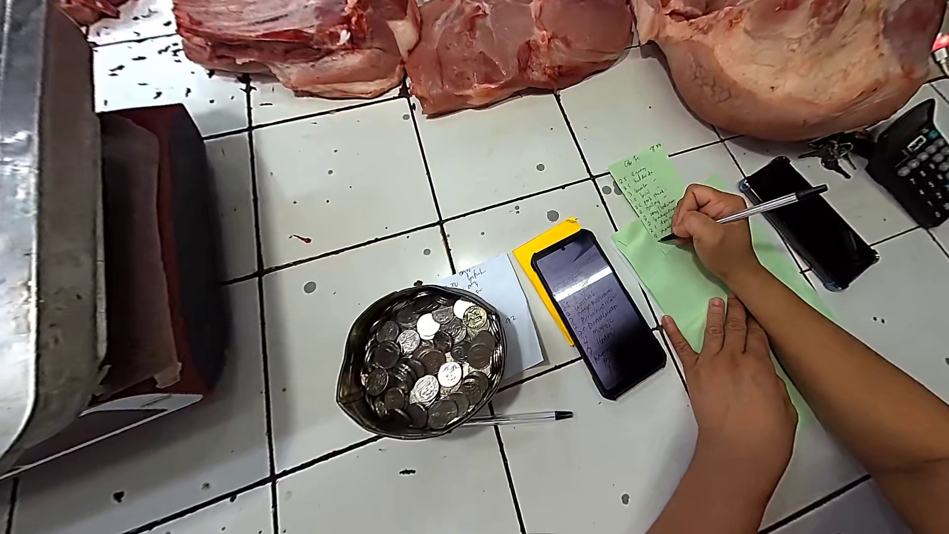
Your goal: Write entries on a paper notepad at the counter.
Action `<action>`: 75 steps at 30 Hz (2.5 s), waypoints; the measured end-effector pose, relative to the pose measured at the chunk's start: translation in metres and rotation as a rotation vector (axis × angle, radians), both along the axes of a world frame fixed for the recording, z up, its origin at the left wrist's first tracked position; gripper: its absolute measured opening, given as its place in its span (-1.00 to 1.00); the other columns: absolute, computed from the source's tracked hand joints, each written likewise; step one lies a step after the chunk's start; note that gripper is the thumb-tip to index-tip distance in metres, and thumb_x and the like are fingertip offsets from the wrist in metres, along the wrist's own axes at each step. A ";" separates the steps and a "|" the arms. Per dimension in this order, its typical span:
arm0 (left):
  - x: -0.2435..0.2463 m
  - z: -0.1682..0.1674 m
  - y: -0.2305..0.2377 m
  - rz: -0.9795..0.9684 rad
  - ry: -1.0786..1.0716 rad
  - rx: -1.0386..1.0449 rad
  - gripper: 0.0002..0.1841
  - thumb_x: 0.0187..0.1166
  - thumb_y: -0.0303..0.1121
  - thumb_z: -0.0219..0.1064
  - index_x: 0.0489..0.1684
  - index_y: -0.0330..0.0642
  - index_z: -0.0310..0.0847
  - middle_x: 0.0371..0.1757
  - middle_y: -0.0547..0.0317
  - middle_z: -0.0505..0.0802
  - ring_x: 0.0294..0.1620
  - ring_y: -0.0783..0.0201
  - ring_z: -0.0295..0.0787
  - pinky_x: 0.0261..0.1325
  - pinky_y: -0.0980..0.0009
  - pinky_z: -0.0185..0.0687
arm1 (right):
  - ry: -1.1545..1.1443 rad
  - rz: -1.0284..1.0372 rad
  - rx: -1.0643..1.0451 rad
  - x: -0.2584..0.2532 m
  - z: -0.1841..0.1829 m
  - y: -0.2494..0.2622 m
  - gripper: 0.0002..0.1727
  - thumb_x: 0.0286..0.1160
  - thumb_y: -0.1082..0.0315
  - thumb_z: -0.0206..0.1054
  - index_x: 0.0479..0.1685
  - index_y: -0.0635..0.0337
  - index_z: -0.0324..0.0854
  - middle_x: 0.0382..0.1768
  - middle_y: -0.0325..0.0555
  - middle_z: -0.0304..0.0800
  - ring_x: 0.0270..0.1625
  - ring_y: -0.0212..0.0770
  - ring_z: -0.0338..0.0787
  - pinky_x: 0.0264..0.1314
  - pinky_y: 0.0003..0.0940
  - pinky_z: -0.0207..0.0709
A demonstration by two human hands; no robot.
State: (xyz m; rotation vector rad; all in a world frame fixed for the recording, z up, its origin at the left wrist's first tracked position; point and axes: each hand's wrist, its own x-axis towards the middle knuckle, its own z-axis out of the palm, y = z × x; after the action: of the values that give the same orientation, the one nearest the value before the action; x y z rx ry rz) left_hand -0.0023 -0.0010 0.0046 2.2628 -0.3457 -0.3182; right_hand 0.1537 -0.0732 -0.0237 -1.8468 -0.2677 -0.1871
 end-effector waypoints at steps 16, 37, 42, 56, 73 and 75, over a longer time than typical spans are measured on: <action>0.003 0.003 0.002 -0.048 0.055 0.018 -0.44 0.58 -0.44 0.21 0.66 -0.15 0.47 0.82 0.25 0.38 0.89 0.13 0.08 0.72 -0.49 -0.57 | -0.043 -0.063 -0.041 0.001 0.002 -0.003 -0.71 0.22 0.57 0.09 -0.66 -0.11 0.34 -0.72 -0.61 0.46 -0.66 -0.71 0.42 -0.58 -0.78 0.28; 0.002 0.001 0.001 -0.024 0.019 0.015 -0.43 0.54 -0.45 0.26 0.64 -0.14 0.51 0.80 0.26 0.41 0.87 0.12 0.14 0.72 -0.50 -0.50 | -0.040 -0.124 -0.038 0.003 0.003 -0.005 -0.67 0.22 0.59 0.08 -0.70 -0.12 0.31 -0.75 -0.61 0.43 -0.68 -0.71 0.38 -0.61 -0.78 0.23; 0.002 0.000 0.000 -0.027 0.022 0.028 -0.42 0.54 -0.43 0.25 0.65 -0.11 0.49 0.81 0.28 0.40 0.87 0.12 0.13 0.72 -0.49 -0.51 | -0.038 -0.148 0.003 0.003 0.002 -0.007 -0.67 0.19 0.59 0.06 -0.71 -0.14 0.31 -0.75 -0.60 0.43 -0.68 -0.69 0.40 -0.62 -0.76 0.23; 0.001 0.000 0.000 -0.013 0.019 0.021 -0.42 0.53 -0.45 0.26 0.63 -0.12 0.52 0.80 0.28 0.42 0.86 0.12 0.16 0.71 -0.50 -0.50 | -0.037 -0.041 0.023 0.002 0.001 -0.009 -0.70 0.21 0.56 0.07 -0.66 -0.13 0.37 -0.70 -0.61 0.51 -0.64 -0.70 0.46 -0.58 -0.77 0.30; 0.001 0.001 0.000 -0.020 0.018 0.036 -0.40 0.53 -0.42 0.27 0.67 -0.07 0.48 0.80 0.28 0.41 0.86 0.12 0.15 0.73 -0.47 -0.52 | -0.032 -0.067 -0.014 0.007 0.001 -0.015 -0.69 0.18 0.57 0.08 -0.68 -0.14 0.34 -0.73 -0.62 0.47 -0.67 -0.70 0.42 -0.60 -0.76 0.26; 0.002 0.001 0.000 -0.032 0.031 0.041 -0.40 0.55 -0.41 0.26 0.69 -0.06 0.46 0.82 0.29 0.38 0.88 0.13 0.11 0.73 -0.47 -0.54 | -0.027 -0.079 -0.018 0.007 0.001 -0.015 -0.69 0.17 0.57 0.08 -0.69 -0.13 0.34 -0.74 -0.61 0.47 -0.67 -0.70 0.42 -0.61 -0.76 0.26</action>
State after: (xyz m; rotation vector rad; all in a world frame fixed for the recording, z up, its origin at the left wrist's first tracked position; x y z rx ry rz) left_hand -0.0006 -0.0006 0.0058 2.2916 -0.3624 -0.3797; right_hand 0.1609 -0.0883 -0.0227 -1.8753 -0.2160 -0.2652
